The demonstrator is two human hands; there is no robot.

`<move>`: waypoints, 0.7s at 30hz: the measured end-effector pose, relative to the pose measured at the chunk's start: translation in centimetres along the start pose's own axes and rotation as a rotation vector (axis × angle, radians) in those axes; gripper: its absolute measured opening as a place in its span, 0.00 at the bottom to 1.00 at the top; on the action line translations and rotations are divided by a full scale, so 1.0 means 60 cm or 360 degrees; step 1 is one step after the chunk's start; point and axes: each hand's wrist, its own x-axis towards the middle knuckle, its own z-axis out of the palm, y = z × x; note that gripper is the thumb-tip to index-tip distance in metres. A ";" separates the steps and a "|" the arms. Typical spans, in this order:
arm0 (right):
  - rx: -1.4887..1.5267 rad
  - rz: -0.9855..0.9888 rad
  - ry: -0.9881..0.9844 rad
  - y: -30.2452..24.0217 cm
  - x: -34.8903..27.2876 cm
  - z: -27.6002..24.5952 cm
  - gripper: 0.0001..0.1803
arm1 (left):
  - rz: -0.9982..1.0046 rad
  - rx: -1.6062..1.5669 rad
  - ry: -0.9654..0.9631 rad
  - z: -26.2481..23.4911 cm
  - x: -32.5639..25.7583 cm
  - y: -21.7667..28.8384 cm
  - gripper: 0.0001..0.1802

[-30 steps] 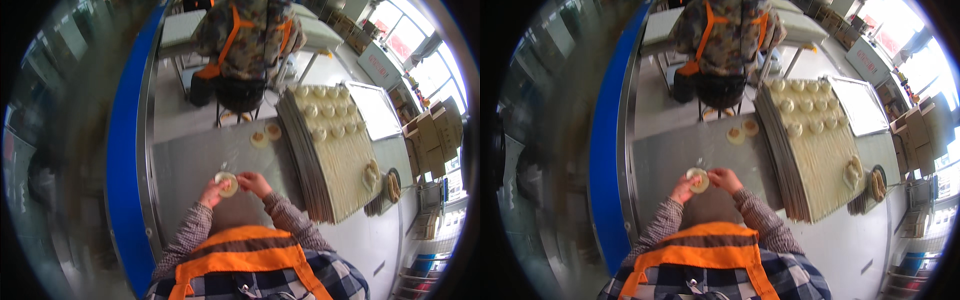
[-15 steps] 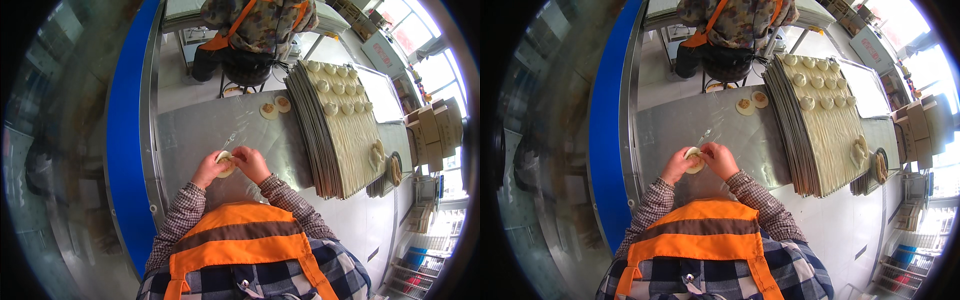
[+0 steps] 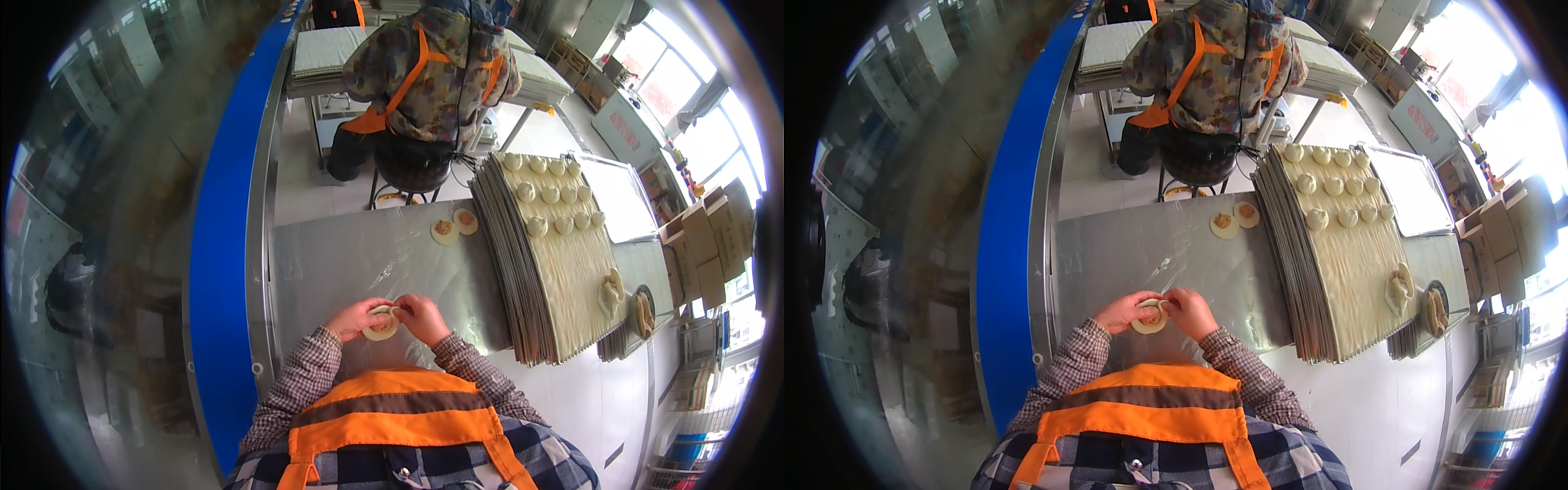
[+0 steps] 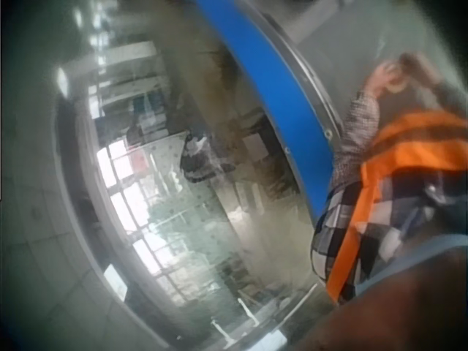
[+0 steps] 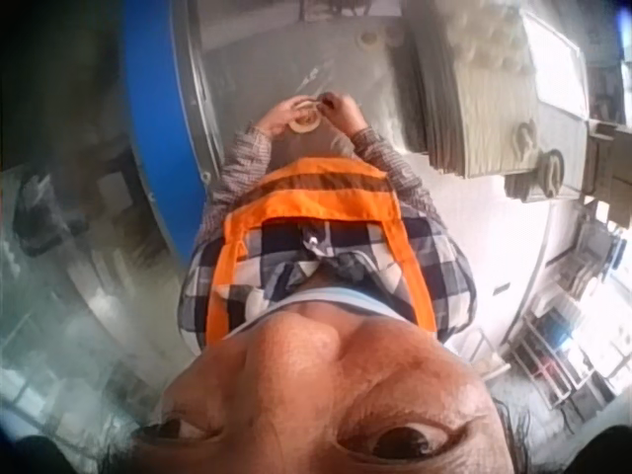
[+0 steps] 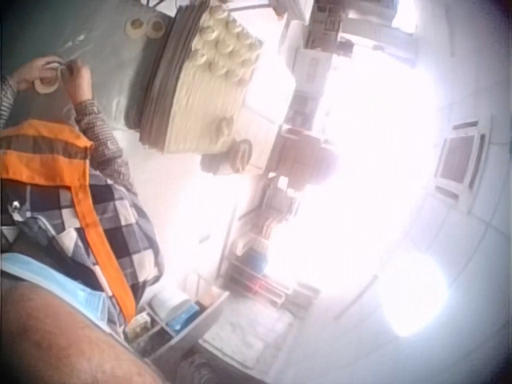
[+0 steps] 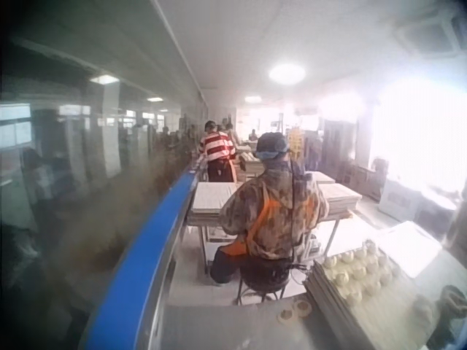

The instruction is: The person repeatedly picks a small dough wrapper from a stack, places a portion of filling in the center, and folds the wrapper to form a dumpling. Finished dumplings are placed on a tray beside the workstation. The person also moves wrappers along a blue conveyor belt to keep the workspace clear.

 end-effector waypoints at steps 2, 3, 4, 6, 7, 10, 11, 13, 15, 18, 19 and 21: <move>-0.0050 -0.0034 0.0100 0.009 -0.005 -0.002 0.09 | -0.0062 -0.0103 0.0214 0.006 -0.004 -0.006 0.23; -0.0013 -0.0029 0.0126 0.012 -0.008 -0.001 0.09 | -0.0047 -0.0114 0.0225 0.010 -0.004 -0.010 0.24; 0.0054 -0.0025 0.0124 0.015 -0.010 -0.001 0.08 | -0.0039 -0.0135 0.0249 0.012 -0.002 -0.013 0.24; 0.0379 0.0146 0.0079 0.019 -0.012 0.000 0.07 | 0.0030 0.0149 0.0227 0.018 0.005 -0.018 0.23; 0.0626 0.0205 0.0043 0.020 -0.013 -0.001 0.07 | 0.0054 0.0316 0.0214 0.020 0.010 -0.020 0.23; -0.0276 -0.0157 0.0034 0.023 -0.013 -0.007 0.09 | -0.0110 0.0510 0.0202 0.019 0.028 -0.019 0.23; -0.0097 -0.0082 0.0012 0.023 -0.013 -0.008 0.09 | -0.0181 0.0546 0.0192 0.017 0.033 -0.017 0.23; 0.0289 0.0185 -0.0051 0.027 -0.011 -0.013 0.09 | -0.0096 0.0873 0.0150 0.012 0.040 -0.015 0.24; -0.0022 -0.0037 -0.0014 0.033 -0.008 -0.016 0.09 | 0.0185 0.1430 0.0082 0.009 0.042 -0.015 0.25; 0.0214 0.0161 0.0092 0.045 0.001 -0.015 0.08 | -0.0149 0.0077 0.0336 0.009 0.044 -0.017 0.25; 0.0085 0.0063 0.0107 0.050 0.000 -0.017 0.08 | -0.0097 -0.0085 0.0374 0.012 0.045 -0.020 0.22; 0.0532 0.0170 0.0053 0.057 0.004 -0.017 0.05 | -0.0021 -0.0136 0.0365 0.021 0.050 -0.020 0.20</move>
